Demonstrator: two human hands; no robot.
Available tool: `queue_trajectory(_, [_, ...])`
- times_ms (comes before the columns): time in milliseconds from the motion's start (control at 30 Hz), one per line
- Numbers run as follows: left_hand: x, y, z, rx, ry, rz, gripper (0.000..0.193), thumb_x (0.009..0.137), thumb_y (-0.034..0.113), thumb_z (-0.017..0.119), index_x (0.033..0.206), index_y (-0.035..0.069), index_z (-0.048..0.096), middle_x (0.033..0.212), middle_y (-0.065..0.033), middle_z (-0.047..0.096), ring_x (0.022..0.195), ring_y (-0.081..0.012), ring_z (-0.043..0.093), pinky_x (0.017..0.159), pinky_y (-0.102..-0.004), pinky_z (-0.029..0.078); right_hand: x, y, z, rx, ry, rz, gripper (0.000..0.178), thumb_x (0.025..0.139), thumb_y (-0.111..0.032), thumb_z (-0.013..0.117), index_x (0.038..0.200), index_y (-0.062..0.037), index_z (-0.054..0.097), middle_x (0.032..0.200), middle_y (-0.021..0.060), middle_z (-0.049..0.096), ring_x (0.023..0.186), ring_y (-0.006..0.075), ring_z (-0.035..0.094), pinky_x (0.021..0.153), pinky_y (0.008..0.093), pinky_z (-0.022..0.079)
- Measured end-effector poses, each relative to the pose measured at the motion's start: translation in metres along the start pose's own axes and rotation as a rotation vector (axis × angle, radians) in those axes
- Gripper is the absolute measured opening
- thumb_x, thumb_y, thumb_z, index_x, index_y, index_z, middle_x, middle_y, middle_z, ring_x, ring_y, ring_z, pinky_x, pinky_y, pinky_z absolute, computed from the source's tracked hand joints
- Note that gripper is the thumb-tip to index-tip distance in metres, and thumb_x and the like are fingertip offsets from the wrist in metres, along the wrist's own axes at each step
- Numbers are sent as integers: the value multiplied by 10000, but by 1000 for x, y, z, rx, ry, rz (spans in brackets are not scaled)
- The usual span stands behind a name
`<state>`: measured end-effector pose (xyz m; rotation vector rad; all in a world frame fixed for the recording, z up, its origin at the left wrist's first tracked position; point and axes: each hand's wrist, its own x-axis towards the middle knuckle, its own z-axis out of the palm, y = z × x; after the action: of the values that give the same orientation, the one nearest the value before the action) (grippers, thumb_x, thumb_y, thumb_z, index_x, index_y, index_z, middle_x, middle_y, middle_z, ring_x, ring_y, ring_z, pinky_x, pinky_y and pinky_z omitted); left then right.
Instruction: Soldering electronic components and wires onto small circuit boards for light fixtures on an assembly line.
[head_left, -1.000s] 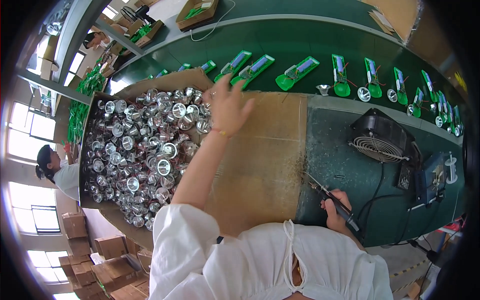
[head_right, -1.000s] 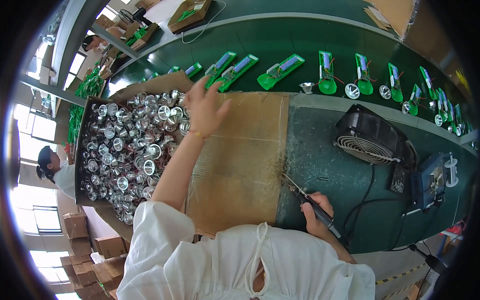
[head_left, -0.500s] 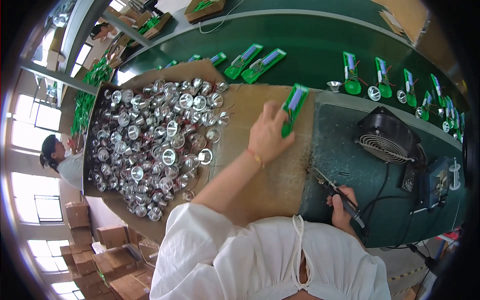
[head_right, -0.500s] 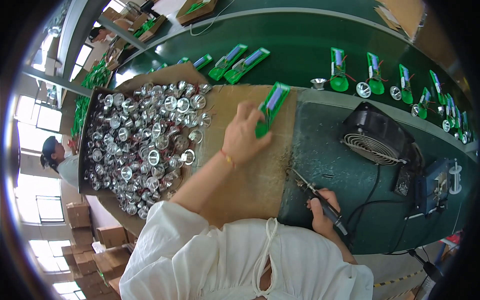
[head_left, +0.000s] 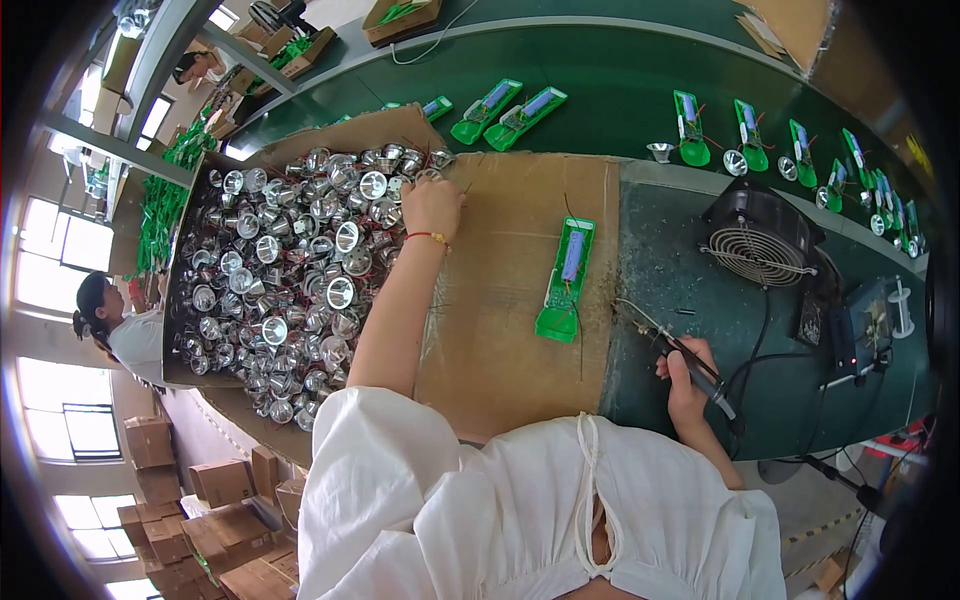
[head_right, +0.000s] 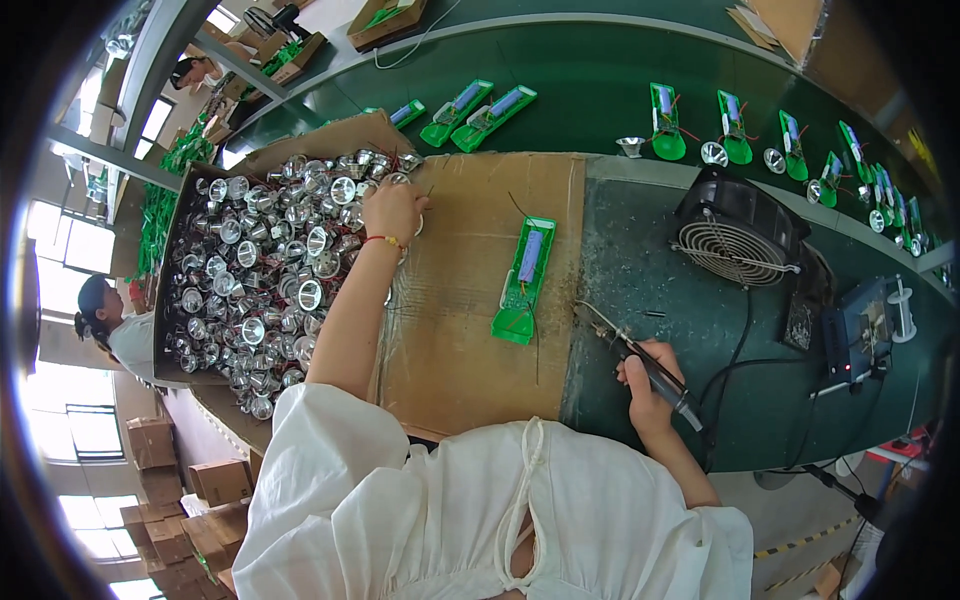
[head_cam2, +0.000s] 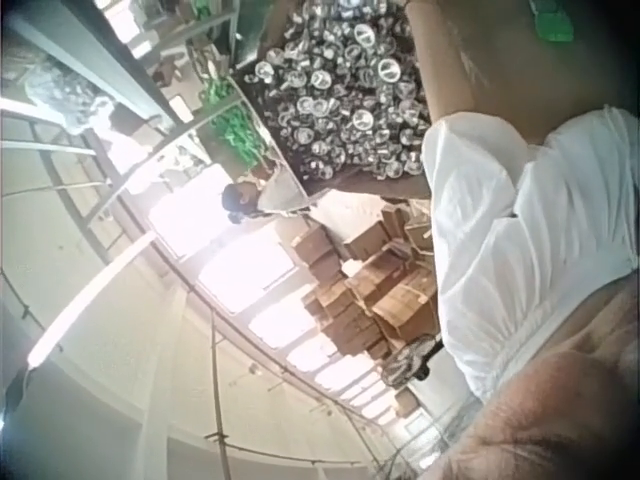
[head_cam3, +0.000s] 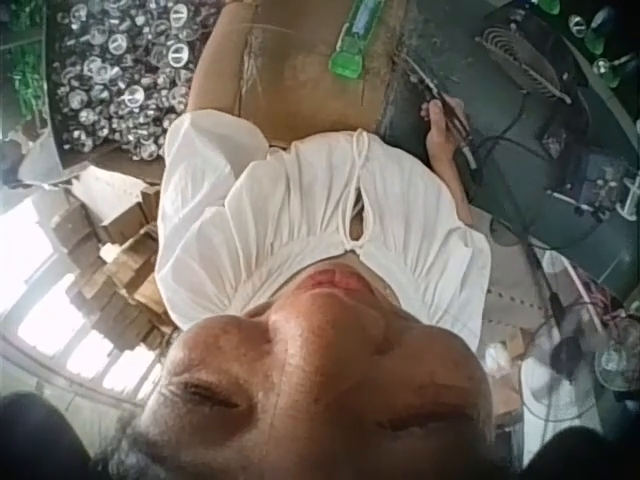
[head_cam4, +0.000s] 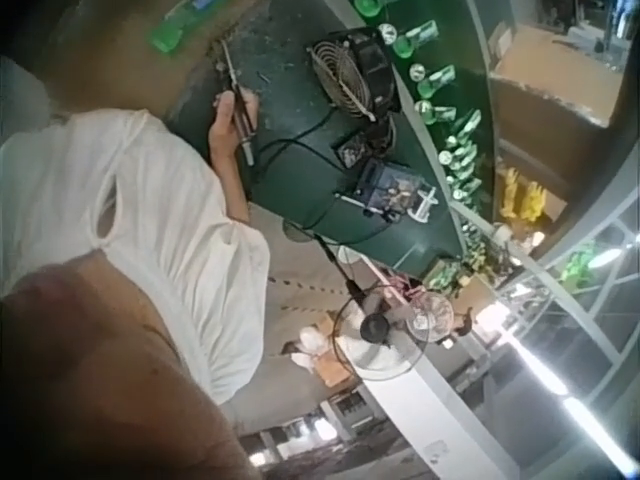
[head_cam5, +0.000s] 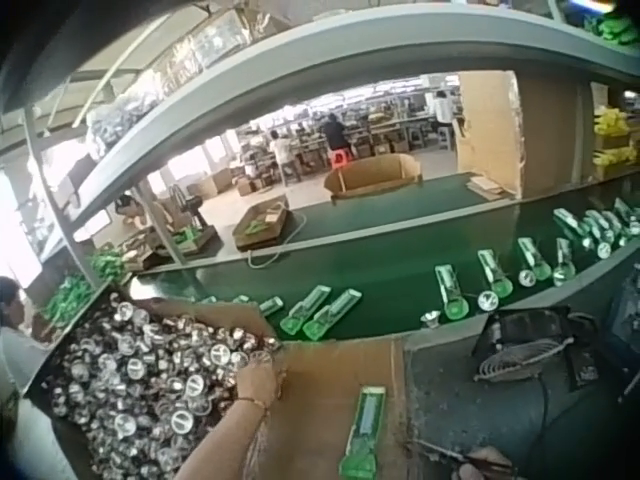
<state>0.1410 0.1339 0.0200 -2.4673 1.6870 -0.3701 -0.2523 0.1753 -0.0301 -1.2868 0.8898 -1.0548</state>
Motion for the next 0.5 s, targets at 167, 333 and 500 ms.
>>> queue_trajectory(167, [-48,18,-19,-656,161,-43,197,824,229,613,810,33,627,709,-86,628,643,-185,588,603,-321,448,-2,-19,12,14,6,79,163,835,-112,598,899,21,529,715,75,581,614,102,549,564,225,451])
queue_trajectory(333, [-129,68,-37,-1161,-119,-122,139,789,142,645,776,9,604,698,-109,607,626,-218,585,581,-308,467,7,-26,24,-201,-108,-102,172,759,-73,688,853,1,564,726,60,611,591,92,557,552,230,447])
queue_trajectory(500, [-148,96,-21,-1280,-18,-113,72,778,57,641,763,4,594,782,-106,559,669,-228,566,605,-313,455,8,-20,38,-292,-81,-161,174,766,-87,687,838,6,559,673,57,599,565,87,542,528,221,434])
